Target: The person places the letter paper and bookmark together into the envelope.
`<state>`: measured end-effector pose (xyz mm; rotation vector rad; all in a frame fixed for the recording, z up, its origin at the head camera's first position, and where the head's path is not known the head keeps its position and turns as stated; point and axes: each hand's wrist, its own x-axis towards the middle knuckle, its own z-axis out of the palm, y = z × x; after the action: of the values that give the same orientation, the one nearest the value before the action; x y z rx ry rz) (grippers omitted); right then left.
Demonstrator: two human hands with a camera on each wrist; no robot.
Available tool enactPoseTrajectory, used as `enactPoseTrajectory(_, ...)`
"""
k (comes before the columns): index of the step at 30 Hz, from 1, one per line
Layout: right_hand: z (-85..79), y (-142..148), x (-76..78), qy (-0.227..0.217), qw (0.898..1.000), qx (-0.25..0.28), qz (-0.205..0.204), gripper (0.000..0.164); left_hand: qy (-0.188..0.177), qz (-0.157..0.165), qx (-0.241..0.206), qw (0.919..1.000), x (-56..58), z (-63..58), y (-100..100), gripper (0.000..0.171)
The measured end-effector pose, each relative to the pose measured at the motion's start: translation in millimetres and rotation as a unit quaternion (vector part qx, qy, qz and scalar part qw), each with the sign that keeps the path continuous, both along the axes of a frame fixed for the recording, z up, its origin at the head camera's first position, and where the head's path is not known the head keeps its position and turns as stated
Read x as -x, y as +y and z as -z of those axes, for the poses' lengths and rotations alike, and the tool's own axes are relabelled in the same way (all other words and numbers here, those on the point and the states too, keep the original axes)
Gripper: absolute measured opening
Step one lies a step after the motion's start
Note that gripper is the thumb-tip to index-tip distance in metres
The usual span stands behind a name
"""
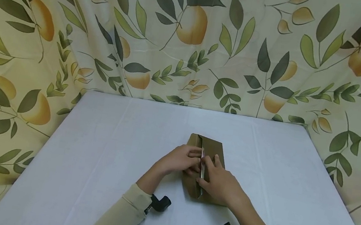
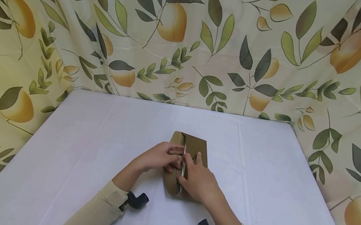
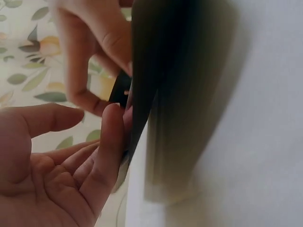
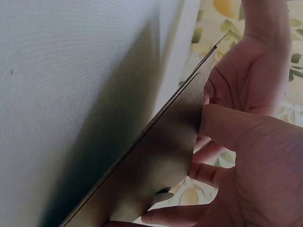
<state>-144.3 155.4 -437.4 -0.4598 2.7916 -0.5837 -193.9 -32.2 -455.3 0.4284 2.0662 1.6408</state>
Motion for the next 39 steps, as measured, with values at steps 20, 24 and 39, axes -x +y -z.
enactPoseTrajectory(20,-2.7,-3,-0.1,0.016,1.0,-0.012,0.012,0.049,0.117,-0.095,0.103,0.9833,13.2,-6.0,-27,0.034)
enactPoseTrajectory(24,-2.7,-3,-0.3,0.018,1.0,-0.011,0.013,0.05,0.098,-0.094,0.111,0.9845,13.7,-4.7,-29,0.037)
enactPoseTrajectory(39,-0.8,-3,0.7,0.019,0.999,-0.03,0.006,0.059,0.106,-0.065,0.117,0.9853,13.3,-5.8,-27,0.042)
